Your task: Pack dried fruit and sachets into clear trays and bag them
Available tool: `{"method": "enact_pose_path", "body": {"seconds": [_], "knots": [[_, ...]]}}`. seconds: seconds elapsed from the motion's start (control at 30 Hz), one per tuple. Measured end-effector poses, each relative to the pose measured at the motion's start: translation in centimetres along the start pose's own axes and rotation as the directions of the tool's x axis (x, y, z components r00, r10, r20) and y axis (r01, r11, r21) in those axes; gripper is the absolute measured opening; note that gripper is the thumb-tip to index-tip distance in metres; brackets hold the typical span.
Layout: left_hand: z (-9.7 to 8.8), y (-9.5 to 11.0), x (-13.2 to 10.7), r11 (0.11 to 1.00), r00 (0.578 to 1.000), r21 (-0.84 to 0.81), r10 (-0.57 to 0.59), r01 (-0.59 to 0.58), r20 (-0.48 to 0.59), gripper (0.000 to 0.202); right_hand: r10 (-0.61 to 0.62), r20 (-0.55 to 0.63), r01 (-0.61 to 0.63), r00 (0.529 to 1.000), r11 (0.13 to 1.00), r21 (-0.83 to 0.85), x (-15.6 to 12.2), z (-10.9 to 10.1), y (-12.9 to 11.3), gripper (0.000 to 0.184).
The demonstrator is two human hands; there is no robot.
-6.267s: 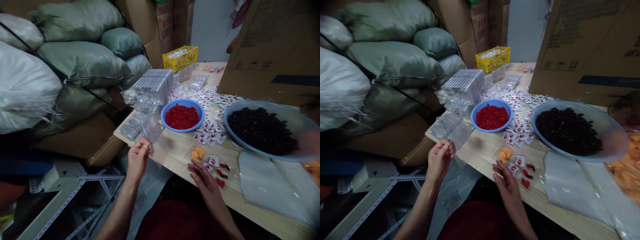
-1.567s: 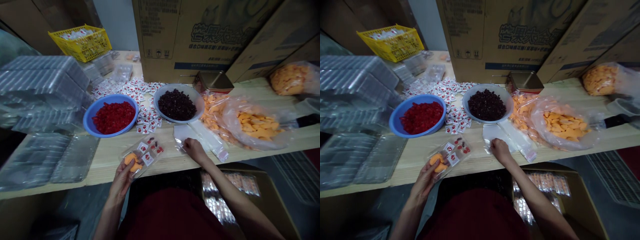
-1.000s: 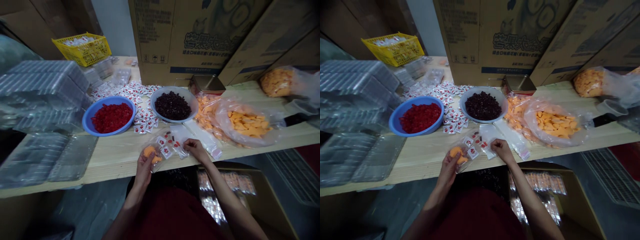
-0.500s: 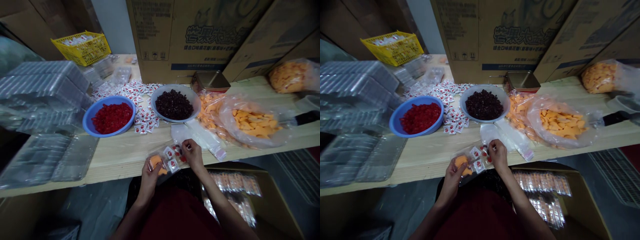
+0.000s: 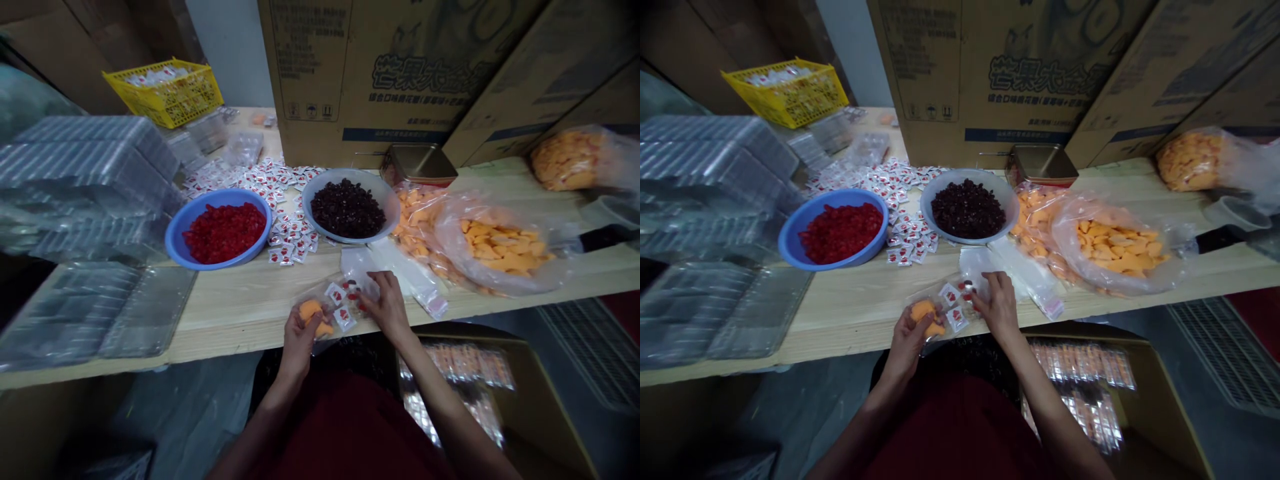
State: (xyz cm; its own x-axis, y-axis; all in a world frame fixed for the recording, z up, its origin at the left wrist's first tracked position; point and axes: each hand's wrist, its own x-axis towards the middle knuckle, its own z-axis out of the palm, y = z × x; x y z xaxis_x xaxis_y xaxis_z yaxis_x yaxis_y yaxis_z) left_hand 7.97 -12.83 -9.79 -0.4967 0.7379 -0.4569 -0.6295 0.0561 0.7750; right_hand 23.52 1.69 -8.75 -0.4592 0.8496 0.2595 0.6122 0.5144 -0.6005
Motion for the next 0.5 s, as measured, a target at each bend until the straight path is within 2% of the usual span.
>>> {"method": "enact_pose_path", "body": {"seconds": [0.07,0.23,0.3,0.4,0.5], "knots": [[-0.3,0.2,0.1,1.0,1.0,-0.003,0.016,-0.016,0.005,0.054,-0.017,0.045,0.02,0.999,0.997,-0.072,0.3,-0.2,0.7,0.023],[-1.6,0.7,0.6,1.0,1.0,0.015,0.019,-0.019,-0.018,0.055,0.032,0.162,-0.012,0.986,0.992,-0.123,1.3,-0.8,1.9,0.017],[-2.0,1.0,0.8,1.0,0.999,0.012,0.011,-0.01,-0.039,0.056,0.068,0.222,-0.029,0.973,0.984,-0.176,1.8,-1.0,1.6,0.013],[-2.0,1.3,0.8,1.0,0.999,0.006,0.001,-0.001,-0.04,0.058,0.137,0.33,-0.044,0.934,0.961,-0.273,2.6,-1.0,0.7,0.017],[-1.6,1.5,0.8,1.0,0.999,0.009,0.003,-0.003,-0.039,0.059,0.147,0.407,-0.05,0.901,0.969,-0.241,3.3,-0.7,0.0,0.016]]}}
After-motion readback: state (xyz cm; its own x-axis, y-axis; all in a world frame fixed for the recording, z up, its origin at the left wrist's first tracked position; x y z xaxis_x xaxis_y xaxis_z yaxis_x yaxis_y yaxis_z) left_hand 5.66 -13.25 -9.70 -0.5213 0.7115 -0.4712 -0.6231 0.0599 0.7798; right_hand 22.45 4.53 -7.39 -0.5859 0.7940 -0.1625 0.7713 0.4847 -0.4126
